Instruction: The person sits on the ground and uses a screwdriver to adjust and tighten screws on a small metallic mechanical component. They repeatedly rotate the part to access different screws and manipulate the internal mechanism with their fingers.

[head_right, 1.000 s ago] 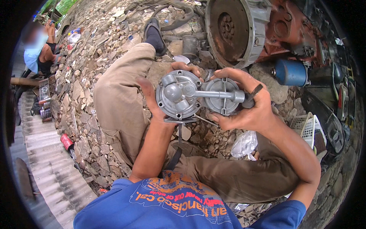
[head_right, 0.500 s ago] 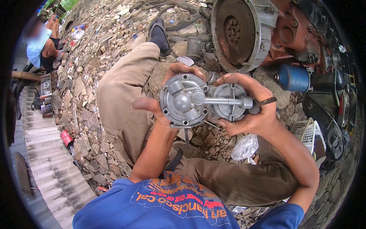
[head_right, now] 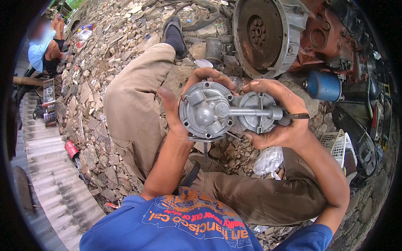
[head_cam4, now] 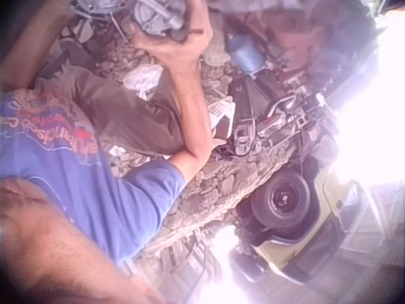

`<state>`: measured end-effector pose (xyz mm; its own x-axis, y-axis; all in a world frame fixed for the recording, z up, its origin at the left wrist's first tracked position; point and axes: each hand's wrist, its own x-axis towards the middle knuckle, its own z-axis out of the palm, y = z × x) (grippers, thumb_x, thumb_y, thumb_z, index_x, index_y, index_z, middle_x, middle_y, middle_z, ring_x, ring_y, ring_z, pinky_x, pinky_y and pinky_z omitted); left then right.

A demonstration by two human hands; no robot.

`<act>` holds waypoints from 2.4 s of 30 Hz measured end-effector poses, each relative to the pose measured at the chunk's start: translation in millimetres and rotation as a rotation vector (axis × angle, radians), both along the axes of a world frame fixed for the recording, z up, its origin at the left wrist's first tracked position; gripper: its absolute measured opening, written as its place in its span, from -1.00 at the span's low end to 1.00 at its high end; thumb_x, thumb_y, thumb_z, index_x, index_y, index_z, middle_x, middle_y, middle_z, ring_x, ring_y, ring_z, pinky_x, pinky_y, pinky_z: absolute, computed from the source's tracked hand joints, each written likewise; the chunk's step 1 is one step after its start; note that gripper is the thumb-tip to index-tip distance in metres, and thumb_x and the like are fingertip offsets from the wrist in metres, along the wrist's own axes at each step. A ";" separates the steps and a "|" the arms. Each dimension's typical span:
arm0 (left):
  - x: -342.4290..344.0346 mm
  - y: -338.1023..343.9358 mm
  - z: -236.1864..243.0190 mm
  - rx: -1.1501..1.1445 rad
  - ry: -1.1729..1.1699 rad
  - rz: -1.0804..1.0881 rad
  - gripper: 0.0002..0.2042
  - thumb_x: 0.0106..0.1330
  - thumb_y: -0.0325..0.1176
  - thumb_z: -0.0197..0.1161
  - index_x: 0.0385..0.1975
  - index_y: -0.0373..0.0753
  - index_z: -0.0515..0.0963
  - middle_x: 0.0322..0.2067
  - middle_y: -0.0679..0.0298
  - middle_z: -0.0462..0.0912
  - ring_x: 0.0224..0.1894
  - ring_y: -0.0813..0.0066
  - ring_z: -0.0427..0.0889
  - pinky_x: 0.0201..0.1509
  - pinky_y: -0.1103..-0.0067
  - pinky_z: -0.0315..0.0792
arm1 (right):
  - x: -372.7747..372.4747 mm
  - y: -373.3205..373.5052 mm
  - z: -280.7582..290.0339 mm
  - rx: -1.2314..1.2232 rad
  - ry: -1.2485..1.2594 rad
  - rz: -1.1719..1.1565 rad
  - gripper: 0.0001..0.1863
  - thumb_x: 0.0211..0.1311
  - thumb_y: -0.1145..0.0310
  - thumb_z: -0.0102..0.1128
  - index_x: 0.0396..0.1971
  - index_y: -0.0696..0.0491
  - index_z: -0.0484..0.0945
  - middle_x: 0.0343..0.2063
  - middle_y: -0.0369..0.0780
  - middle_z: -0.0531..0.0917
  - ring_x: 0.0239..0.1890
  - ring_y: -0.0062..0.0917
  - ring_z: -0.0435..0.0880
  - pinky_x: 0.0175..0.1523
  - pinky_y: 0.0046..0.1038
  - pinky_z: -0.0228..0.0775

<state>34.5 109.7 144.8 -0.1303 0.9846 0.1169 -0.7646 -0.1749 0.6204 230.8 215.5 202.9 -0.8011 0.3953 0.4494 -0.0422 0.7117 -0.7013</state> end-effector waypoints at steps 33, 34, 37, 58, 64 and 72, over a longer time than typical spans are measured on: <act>10.4 3.4 -5.8 -0.392 -0.795 0.019 -0.36 0.26 0.38 0.07 -0.10 -0.12 0.63 -0.28 0.22 0.72 -0.40 0.27 0.64 -0.28 0.38 0.48 | -40.2 -28.4 8.0 0.815 -0.275 -0.225 -0.71 0.03 0.39 0.33 -0.22 0.17 0.63 -0.54 -0.33 0.53 -0.50 -0.54 0.58 -0.42 -0.49 0.46; 15.4 5.5 2.9 -0.478 -0.773 0.103 -0.39 0.27 0.35 0.08 -0.12 -0.12 0.63 -0.30 0.25 0.72 -0.40 0.29 0.64 -0.29 0.40 0.49 | -41.5 -27.4 7.8 0.874 -0.286 -0.229 -0.71 0.03 0.37 0.32 -0.23 0.17 0.64 -0.57 -0.35 0.50 -0.50 -0.57 0.56 -0.43 -0.51 0.45; 12.0 0.0 -17.5 -0.342 -0.751 0.000 -0.44 0.26 0.28 0.16 -0.02 -0.08 0.64 -0.12 0.27 0.72 -0.18 0.37 0.65 -0.02 0.42 0.52 | -46.4 -26.2 6.9 0.923 -0.311 -0.260 -0.68 -0.03 0.36 0.31 -0.22 0.16 0.64 -0.57 -0.35 0.50 -0.50 -0.57 0.55 -0.43 -0.54 0.44; 19.0 8.0 -16.6 -0.459 -0.635 0.157 -0.34 0.37 0.31 -0.08 0.15 -0.13 0.54 0.01 0.16 0.69 -0.10 0.15 0.71 -0.20 0.20 0.60 | -40.7 -3.5 -10.0 0.833 -0.334 -0.115 -0.40 -0.20 0.18 0.41 -0.13 0.23 0.51 -0.44 -0.28 0.60 -0.35 -0.47 0.62 -0.28 -0.47 0.53; 17.7 9.2 -17.7 -0.472 -0.637 0.179 -0.34 0.37 0.30 -0.07 0.16 -0.14 0.52 0.03 0.13 0.68 0.00 0.15 0.68 -0.05 0.18 0.57 | -40.4 -5.8 -9.3 0.784 -0.368 -0.109 -0.48 -0.12 0.24 0.40 -0.14 0.21 0.51 -0.45 -0.28 0.61 -0.35 -0.47 0.63 -0.29 -0.46 0.53; 9.3 4.5 -30.1 -0.373 -0.685 0.088 -0.38 0.36 0.30 -0.02 0.05 -0.15 0.57 -0.10 0.13 0.68 -0.11 0.21 0.64 0.04 0.17 0.50 | -40.3 -8.3 -10.8 0.814 -0.338 -0.168 -0.61 0.03 0.33 0.24 -0.13 0.21 0.54 -0.50 -0.30 0.57 -0.41 -0.49 0.62 -0.35 -0.47 0.52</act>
<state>43.8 114.1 114.7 -0.1334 0.9255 -0.3544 -0.9911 -0.1254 0.0457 190.5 207.2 192.0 -0.9017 0.1810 0.3927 0.2245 0.9721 0.0673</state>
